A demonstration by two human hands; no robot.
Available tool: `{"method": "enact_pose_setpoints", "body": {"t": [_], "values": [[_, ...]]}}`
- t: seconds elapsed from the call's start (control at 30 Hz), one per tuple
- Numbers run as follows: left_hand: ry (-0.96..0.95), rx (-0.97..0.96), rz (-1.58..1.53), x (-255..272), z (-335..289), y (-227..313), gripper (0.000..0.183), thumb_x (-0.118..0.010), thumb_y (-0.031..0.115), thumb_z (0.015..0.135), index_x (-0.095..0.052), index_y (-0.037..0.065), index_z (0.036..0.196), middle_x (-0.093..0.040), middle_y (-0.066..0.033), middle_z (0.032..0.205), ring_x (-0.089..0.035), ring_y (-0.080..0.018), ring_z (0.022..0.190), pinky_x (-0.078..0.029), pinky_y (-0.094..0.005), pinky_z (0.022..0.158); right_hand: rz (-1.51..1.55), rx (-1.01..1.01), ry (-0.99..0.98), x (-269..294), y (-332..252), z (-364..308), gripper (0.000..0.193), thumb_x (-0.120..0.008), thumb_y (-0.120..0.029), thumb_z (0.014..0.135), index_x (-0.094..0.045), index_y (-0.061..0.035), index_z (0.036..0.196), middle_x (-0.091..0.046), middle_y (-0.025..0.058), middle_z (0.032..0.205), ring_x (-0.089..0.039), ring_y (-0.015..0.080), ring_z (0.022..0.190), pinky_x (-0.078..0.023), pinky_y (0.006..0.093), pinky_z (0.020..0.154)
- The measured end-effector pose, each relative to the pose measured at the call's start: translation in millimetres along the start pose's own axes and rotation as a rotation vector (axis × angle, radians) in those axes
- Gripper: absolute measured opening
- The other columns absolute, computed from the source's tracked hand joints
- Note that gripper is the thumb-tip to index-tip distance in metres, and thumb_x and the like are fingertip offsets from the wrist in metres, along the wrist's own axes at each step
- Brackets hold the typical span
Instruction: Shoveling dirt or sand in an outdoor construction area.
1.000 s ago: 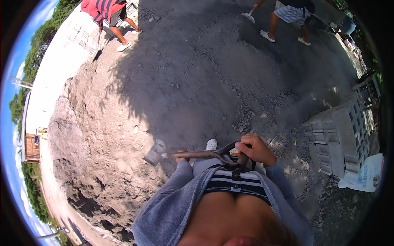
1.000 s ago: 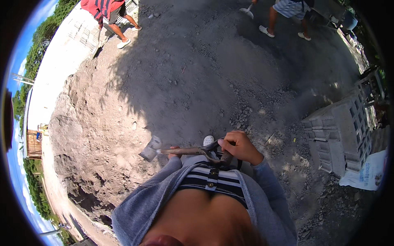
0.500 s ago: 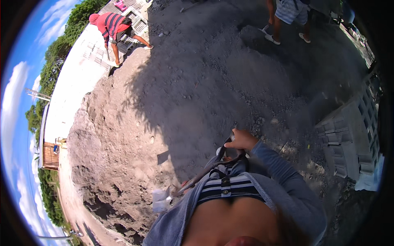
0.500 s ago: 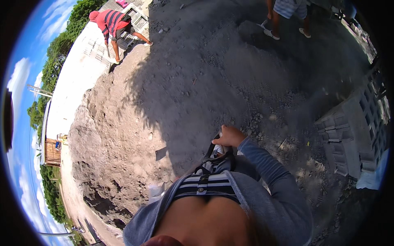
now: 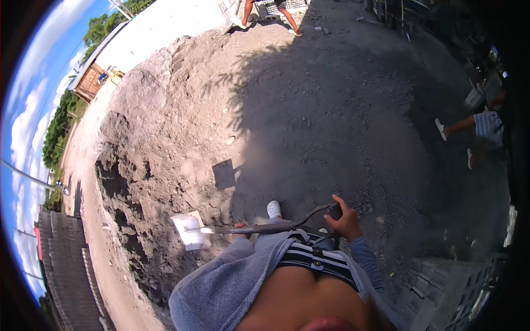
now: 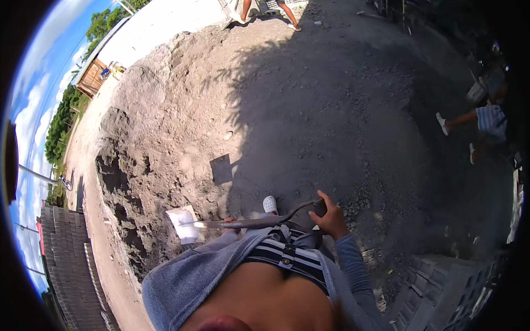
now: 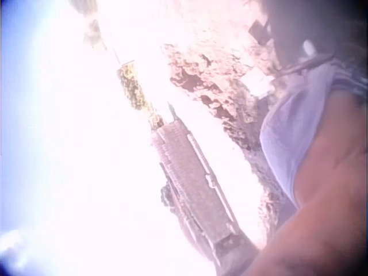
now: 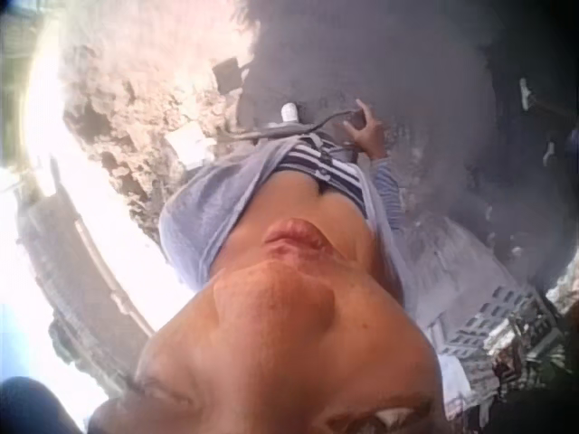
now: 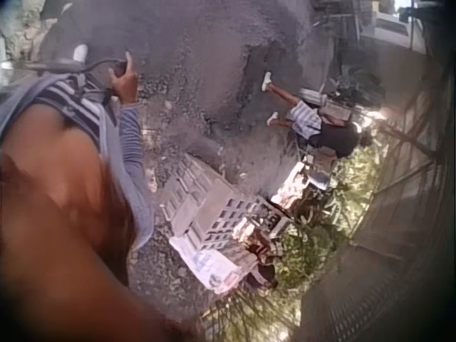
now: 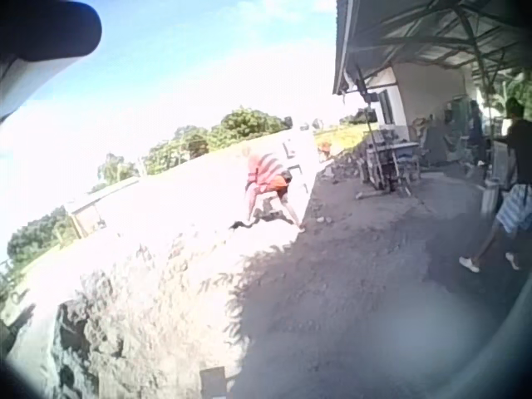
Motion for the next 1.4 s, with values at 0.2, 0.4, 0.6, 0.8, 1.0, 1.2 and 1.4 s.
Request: {"method": "enact_pose_setpoints", "body": {"t": [0.2, 0.4, 0.6, 0.8, 1.0, 1.2, 1.4], "values": [[0.038, 0.092, -0.184, -32.0, 13.6, 0.4, 0.03, -0.033, 0.03, 0.09, -0.05, 0.01, 0.075, -0.05, -0.0027, 0.06, -0.049, -0.0172, 0.051, -0.046, -0.0322, 0.048, -0.039, -0.025, 0.023, -43.6, -6.6, 38.3, 0.054, -0.064, -0.01, 0.068, -0.047, -0.002, 0.118, -0.064, 0.0148, 0.086, -0.064, 0.0255, 0.081, -0.05, 0.0352, 0.071], [-0.019, 0.192, -0.27, -91.4, 69.0, 53.6, 0.034, -0.03, 0.032, 0.09, -0.051, 0.01, 0.077, -0.052, -0.0038, 0.061, -0.052, -0.018, 0.052, -0.046, -0.0325, 0.048, 0.054, -0.168, -0.039, -122.9, -49.8, 90.4, 0.045, -0.06, -0.004, 0.071, -0.049, -0.0029, 0.114, -0.062, 0.0103, 0.082, -0.063, 0.0201, 0.074, -0.05, 0.0298, 0.068], [-0.128, 0.175, -0.367, -149.3, 151.2, 129.2, 0.036, -0.024, 0.036, 0.091, -0.049, 0.01, 0.098, -0.056, -0.0061, 0.083, -0.056, -0.0199, 0.071, -0.047, -0.0429, 0.065, 0.72, -0.583, -0.299, -197.5, -109.6, 173.5, 0.05, -0.061, -0.002, 0.075, -0.044, -0.0036, 0.122, -0.06, 0.0081, 0.081, -0.059, 0.0164, 0.066, -0.05, 0.0264, 0.062], [-0.03, 0.116, -0.33, -187.8, 133.0, 183.6, 0.043, -0.023, 0.042, 0.09, -0.046, 0.006, 0.098, -0.055, -0.0088, 0.081, -0.056, -0.0214, 0.07, -0.048, -0.0402, 0.063, 0.788, -1.025, -0.307, -257.7, -109.0, 220.8, 0.019, -0.06, -0.013, 0.078, -0.053, -0.0065, 0.095, -0.054, 0.004, 0.067, -0.051, 0.0134, 0.053, -0.044, 0.0256, 0.051], [0.25, -0.052, -0.242, -224.6, 151.3, 244.5, 0.057, -0.027, 0.055, 0.088, -0.045, 0.007, 0.113, -0.057, -0.0123, 0.095, -0.058, -0.0259, 0.082, -0.049, -0.0459, 0.072, 0.946, -0.958, -0.456, -339.1, -131.6, 275.7, 0.011, -0.057, -0.007, 0.075, -0.046, -0.0086, 0.074, -0.044, 0.0016, 0.056, -0.044, 0.0132, 0.047, -0.04, 0.0302, 0.05], [0.056, -0.388, -0.313, -301.1, 150.2, 349.9, 0.057, -0.029, 0.055, 0.088, -0.045, 0.008, 0.116, -0.056, -0.0132, 0.101, -0.058, -0.0281, 0.086, -0.047, -0.0482, 0.074, 0.953, -0.936, -0.562, -446.5, -159.0, 338.0, 0.012, -0.057, -0.009, 0.074, -0.046, -0.0104, 0.08, -0.044, 0.0016, 0.057, -0.044, 0.014, 0.048, -0.04, 0.0305, 0.05], [-0.071, -0.49, -0.36, -410.0, 157.7, 484.3, 0.057, -0.032, 0.055, 0.089, -0.044, 0.009, 0.12, -0.056, -0.0141, 0.106, -0.057, -0.0304, 0.09, -0.046, -0.0504, 0.077, 0.978, -0.962, -0.629, -580.9, -221.1, 419.5, 0.01, -0.056, -0.007, 0.074, -0.046, -0.0102, 0.073, -0.043, 0.0014, 0.057, -0.044, 0.0138, 0.05, -0.04, 0.0313, 0.053]]}}
Point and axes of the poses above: each hand's wrist, its own z-axis towards the middle knuckle, its own x-axis out of the back of the hand, y = z × x, the point moved 3 cm from there along z, towards the middle knuckle
